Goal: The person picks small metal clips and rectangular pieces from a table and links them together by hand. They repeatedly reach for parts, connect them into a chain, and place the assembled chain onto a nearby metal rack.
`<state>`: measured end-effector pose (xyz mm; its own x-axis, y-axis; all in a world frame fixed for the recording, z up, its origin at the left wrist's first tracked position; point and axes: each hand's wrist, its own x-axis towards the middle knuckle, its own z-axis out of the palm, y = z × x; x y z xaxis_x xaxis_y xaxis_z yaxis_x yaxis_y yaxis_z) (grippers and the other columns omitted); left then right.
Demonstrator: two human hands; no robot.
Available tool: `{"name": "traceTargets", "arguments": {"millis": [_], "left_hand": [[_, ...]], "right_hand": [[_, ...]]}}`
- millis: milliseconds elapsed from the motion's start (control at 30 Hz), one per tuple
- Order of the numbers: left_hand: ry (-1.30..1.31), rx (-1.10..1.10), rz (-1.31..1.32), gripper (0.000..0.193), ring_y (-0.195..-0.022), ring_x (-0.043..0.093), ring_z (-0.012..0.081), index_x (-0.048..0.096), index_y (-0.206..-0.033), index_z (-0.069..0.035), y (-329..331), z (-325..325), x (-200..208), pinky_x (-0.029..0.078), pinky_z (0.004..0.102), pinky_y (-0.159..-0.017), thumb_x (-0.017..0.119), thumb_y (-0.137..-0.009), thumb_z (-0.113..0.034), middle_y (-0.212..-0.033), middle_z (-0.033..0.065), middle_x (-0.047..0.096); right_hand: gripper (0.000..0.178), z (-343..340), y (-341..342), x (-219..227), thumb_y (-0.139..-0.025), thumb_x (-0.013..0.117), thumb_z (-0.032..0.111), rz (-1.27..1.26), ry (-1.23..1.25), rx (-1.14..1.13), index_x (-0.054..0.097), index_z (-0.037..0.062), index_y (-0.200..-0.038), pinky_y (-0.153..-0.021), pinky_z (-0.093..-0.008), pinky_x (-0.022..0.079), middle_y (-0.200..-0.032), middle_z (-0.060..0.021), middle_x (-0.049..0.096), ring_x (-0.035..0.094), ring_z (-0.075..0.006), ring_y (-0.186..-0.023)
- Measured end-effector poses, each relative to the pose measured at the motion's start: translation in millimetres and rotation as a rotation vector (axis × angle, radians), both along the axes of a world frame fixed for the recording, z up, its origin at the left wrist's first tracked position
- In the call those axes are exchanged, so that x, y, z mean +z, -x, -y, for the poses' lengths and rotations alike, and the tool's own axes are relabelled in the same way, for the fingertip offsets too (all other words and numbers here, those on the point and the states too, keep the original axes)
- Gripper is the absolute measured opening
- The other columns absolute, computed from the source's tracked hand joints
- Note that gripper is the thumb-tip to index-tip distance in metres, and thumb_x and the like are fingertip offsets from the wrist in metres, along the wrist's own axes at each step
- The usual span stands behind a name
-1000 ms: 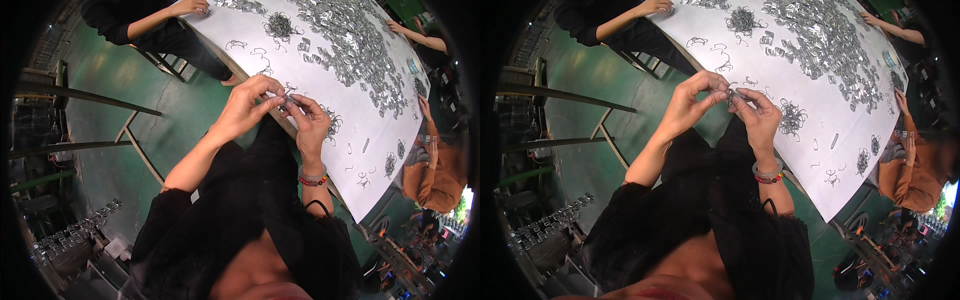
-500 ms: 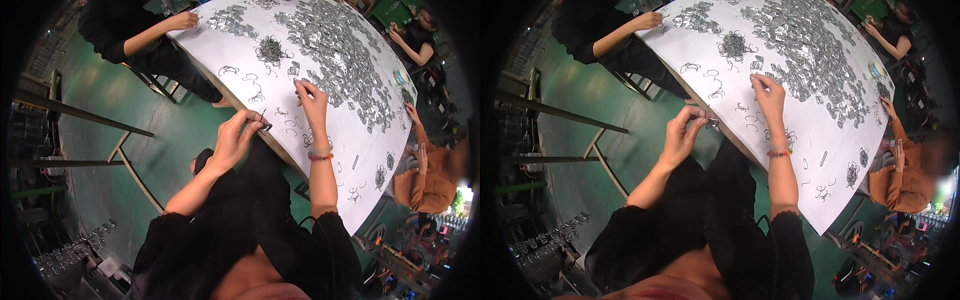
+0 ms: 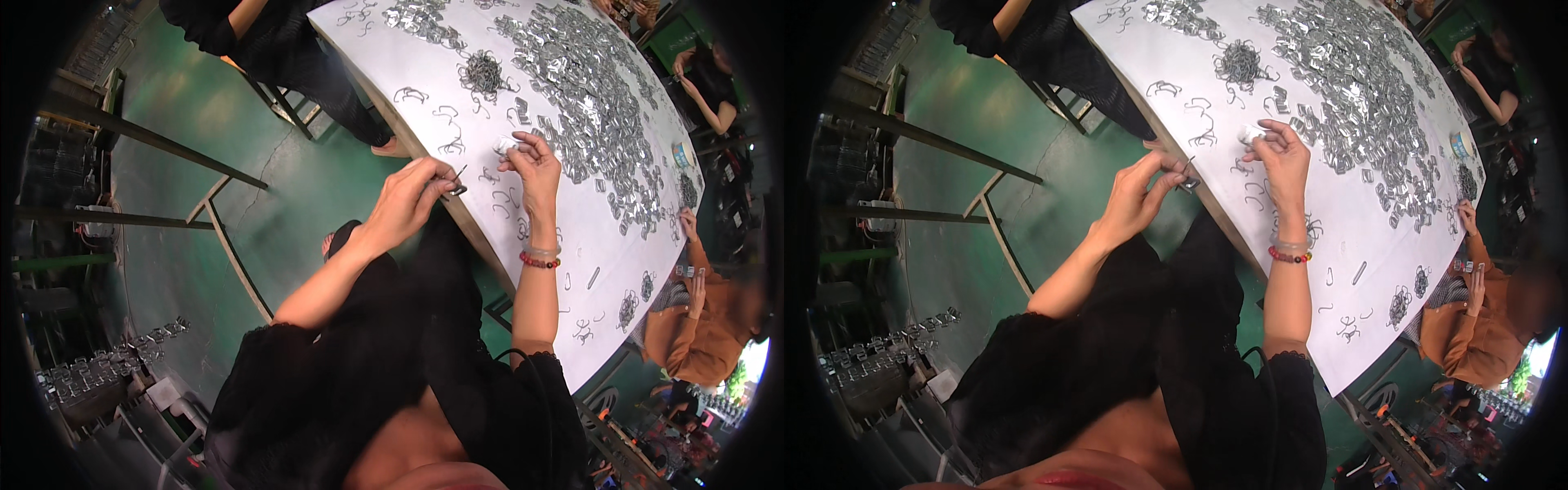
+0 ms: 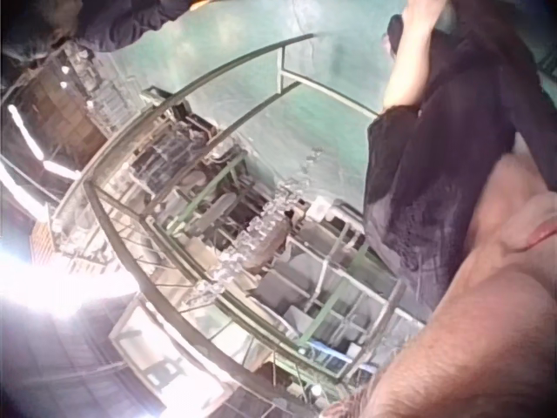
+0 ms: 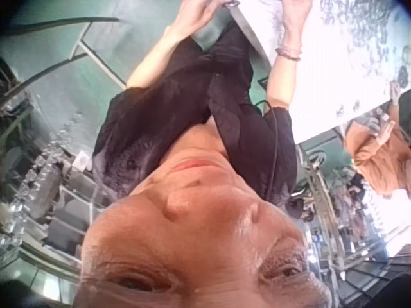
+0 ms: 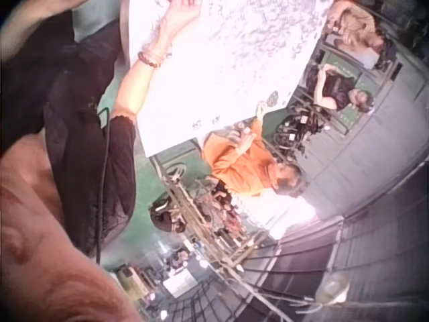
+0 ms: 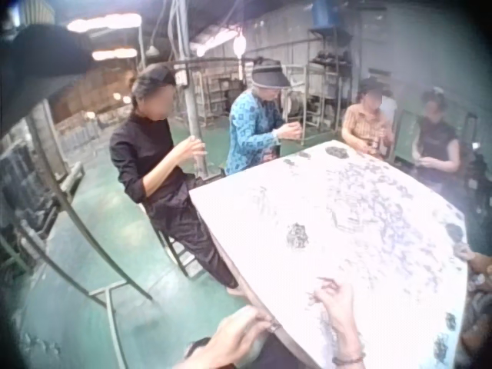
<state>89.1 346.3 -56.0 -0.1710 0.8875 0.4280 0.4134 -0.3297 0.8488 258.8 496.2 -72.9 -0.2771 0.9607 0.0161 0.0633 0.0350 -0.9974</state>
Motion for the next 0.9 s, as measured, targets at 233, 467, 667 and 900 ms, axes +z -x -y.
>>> {"name": "traceTargets", "arguments": {"millis": [233,467,667,900], "left_hand": [[0.014,-0.066,-0.115,0.010,-0.080,0.064,0.0267,0.057,-0.093,0.000,-4,3,6,0.048,0.0336,-0.069,0.062,-0.085,-0.003,-0.085,0.0133,0.063],[0.052,-0.033,-0.084,0.018,-0.091,0.064,0.0236,0.059,-0.101,-0.001,3,19,1,0.049,0.0330,-0.078,0.064,-0.084,-0.006,-0.094,0.0109,0.065],[0.056,0.129,0.027,0.021,-0.086,0.062,0.0292,0.065,-0.102,-0.002,37,-57,-26,0.049,0.0337,-0.076,0.064,-0.084,-0.014,-0.095,0.0134,0.066],[0.164,0.136,-0.811,0.015,-0.084,0.061,0.0324,0.068,-0.087,-0.003,67,-182,-90,0.050,0.0407,-0.074,0.062,-0.082,-0.016,-0.083,0.0140,0.062]], "right_hand": [[0.022,85,8,36,-0.080,0.063,-0.007,-0.243,-0.020,0.109,0.061,-0.0101,-0.102,-0.063,-0.0231,0.050,-0.085,-0.0149,0.064,0.062,-0.0148,-0.066],[0.020,101,19,33,-0.080,0.062,-0.009,-0.416,0.036,0.091,0.060,-0.0108,-0.100,-0.064,-0.0253,0.052,-0.084,-0.0158,0.065,0.063,-0.0169,-0.067],[0.019,96,19,25,-0.081,0.062,-0.008,-0.441,0.105,0.173,0.061,-0.0102,-0.099,-0.065,-0.0266,0.054,-0.087,-0.0165,0.066,0.065,-0.0175,-0.069],[0.018,94,17,19,-0.080,0.061,-0.009,-0.418,0.169,0.210,0.061,-0.0095,-0.099,-0.063,-0.0250,0.053,-0.085,-0.0163,0.066,0.065,-0.0174,-0.067]]}}
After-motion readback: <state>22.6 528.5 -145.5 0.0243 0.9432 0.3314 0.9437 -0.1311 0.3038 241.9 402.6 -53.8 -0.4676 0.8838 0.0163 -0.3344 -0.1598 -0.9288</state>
